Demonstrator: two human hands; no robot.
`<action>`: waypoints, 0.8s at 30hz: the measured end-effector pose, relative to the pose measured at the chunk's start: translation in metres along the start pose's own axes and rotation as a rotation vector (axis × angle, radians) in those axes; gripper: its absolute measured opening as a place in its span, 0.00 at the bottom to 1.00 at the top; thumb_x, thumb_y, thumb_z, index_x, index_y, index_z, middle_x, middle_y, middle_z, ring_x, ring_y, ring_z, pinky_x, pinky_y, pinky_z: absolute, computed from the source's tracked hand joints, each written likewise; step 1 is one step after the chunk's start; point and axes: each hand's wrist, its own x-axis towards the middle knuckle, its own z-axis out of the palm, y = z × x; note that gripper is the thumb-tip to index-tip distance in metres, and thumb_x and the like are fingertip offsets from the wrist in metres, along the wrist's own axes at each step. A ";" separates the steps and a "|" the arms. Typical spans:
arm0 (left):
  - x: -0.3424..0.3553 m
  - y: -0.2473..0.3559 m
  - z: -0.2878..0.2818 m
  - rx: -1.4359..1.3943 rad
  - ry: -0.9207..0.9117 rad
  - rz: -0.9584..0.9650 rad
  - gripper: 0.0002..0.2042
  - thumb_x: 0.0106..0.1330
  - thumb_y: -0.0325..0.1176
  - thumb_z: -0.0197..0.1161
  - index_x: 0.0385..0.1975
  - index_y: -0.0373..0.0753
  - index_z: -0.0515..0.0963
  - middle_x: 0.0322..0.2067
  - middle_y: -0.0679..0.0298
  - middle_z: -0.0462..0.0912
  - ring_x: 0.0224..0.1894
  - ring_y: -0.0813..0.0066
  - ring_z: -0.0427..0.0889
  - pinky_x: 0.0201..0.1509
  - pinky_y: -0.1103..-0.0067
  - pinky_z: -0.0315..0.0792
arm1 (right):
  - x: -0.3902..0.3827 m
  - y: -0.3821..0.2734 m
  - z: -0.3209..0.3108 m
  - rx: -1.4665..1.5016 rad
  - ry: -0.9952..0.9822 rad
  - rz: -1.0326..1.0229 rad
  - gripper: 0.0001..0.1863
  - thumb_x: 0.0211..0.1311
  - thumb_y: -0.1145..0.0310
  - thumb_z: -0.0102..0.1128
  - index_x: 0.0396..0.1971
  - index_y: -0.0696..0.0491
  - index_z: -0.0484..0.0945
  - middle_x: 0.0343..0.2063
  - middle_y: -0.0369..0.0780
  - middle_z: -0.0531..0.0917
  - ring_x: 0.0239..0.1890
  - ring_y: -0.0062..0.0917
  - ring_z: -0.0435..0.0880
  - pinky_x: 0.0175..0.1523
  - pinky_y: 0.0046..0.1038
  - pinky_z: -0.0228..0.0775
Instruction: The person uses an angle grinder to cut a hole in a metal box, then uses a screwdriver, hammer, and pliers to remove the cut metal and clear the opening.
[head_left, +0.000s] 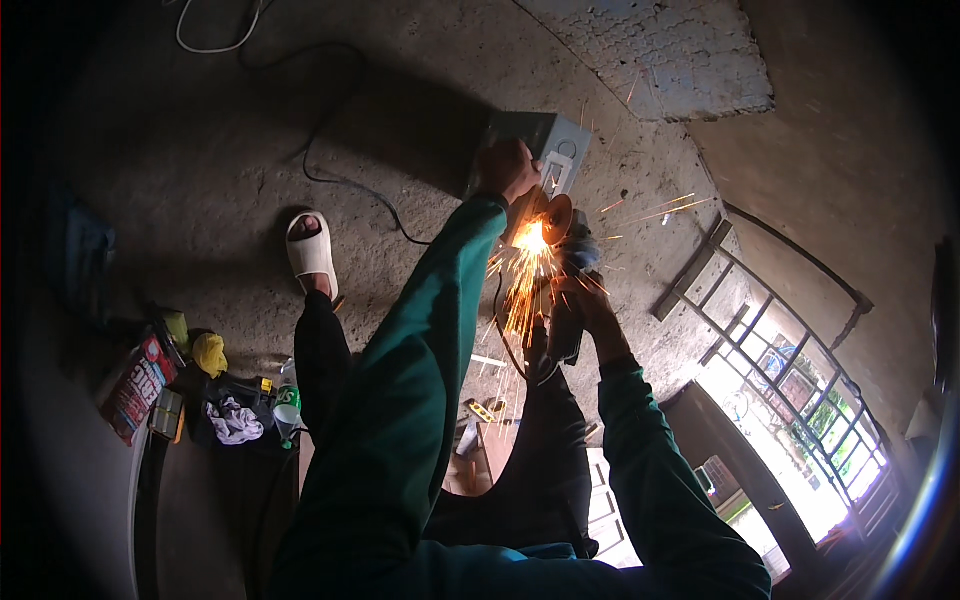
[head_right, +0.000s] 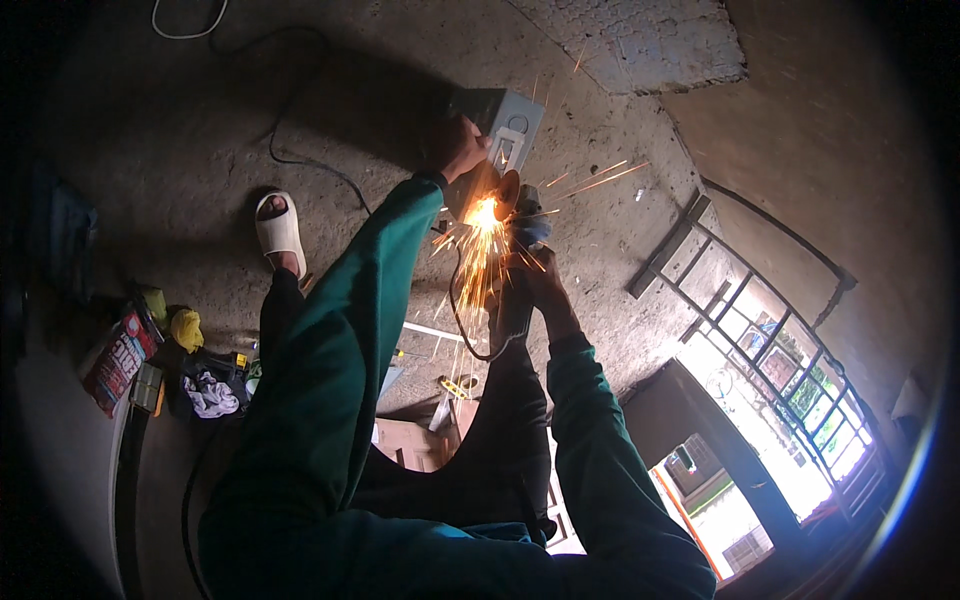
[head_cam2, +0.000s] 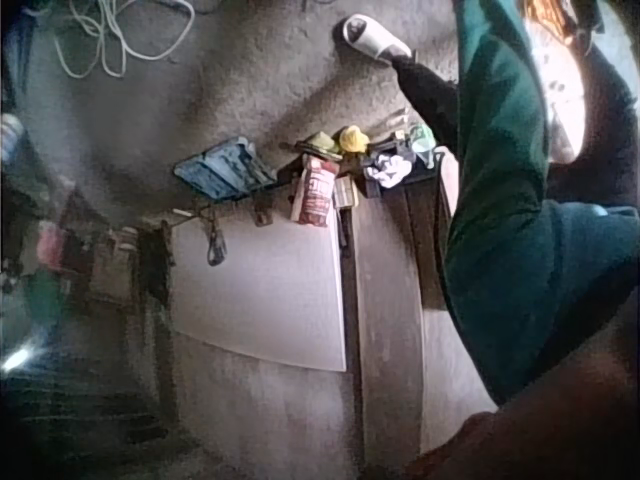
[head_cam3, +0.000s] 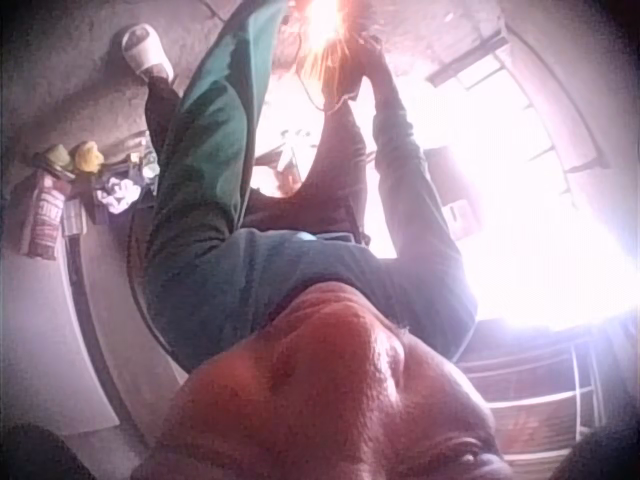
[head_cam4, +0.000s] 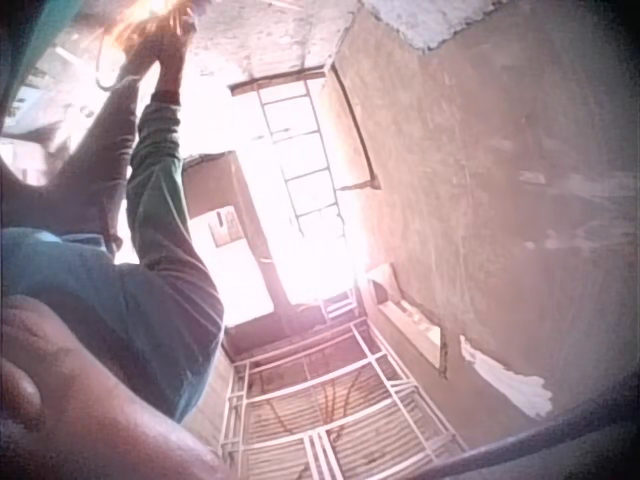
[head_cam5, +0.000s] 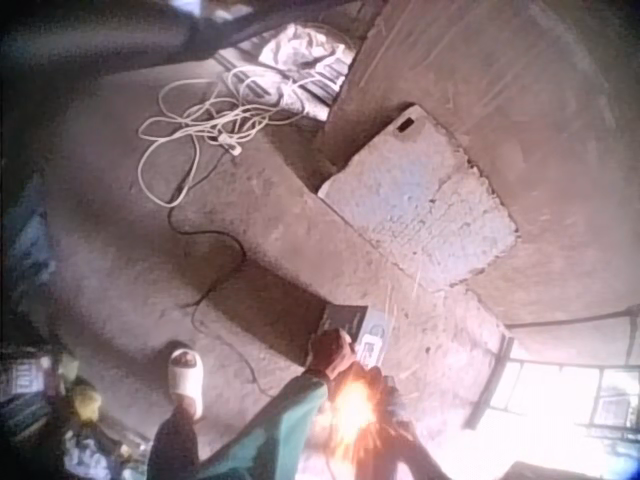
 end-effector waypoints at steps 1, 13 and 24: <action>0.000 0.001 -0.001 0.023 0.016 0.012 0.15 0.51 0.44 0.69 0.25 0.37 0.83 0.26 0.53 0.83 0.28 0.58 0.83 0.34 0.67 0.75 | 0.004 0.004 -0.001 0.055 0.013 -0.007 0.13 0.42 0.70 0.68 0.30 0.58 0.78 0.21 0.38 0.80 0.22 0.23 0.79 0.27 0.26 0.71; 0.001 0.002 -0.005 0.029 -0.095 -0.004 0.17 0.50 0.47 0.67 0.27 0.38 0.77 0.27 0.56 0.81 0.31 0.59 0.82 0.34 0.66 0.74 | -0.009 0.006 -0.005 -0.025 -0.038 -0.013 0.11 0.46 0.67 0.68 0.28 0.58 0.80 0.24 0.38 0.79 0.23 0.23 0.80 0.28 0.26 0.74; -0.001 -0.004 0.008 0.032 0.067 0.051 0.16 0.53 0.45 0.68 0.25 0.36 0.81 0.25 0.52 0.82 0.28 0.55 0.81 0.32 0.64 0.73 | -0.016 0.015 -0.007 0.136 0.057 0.054 0.14 0.42 0.70 0.69 0.30 0.59 0.77 0.22 0.39 0.79 0.22 0.25 0.81 0.28 0.27 0.76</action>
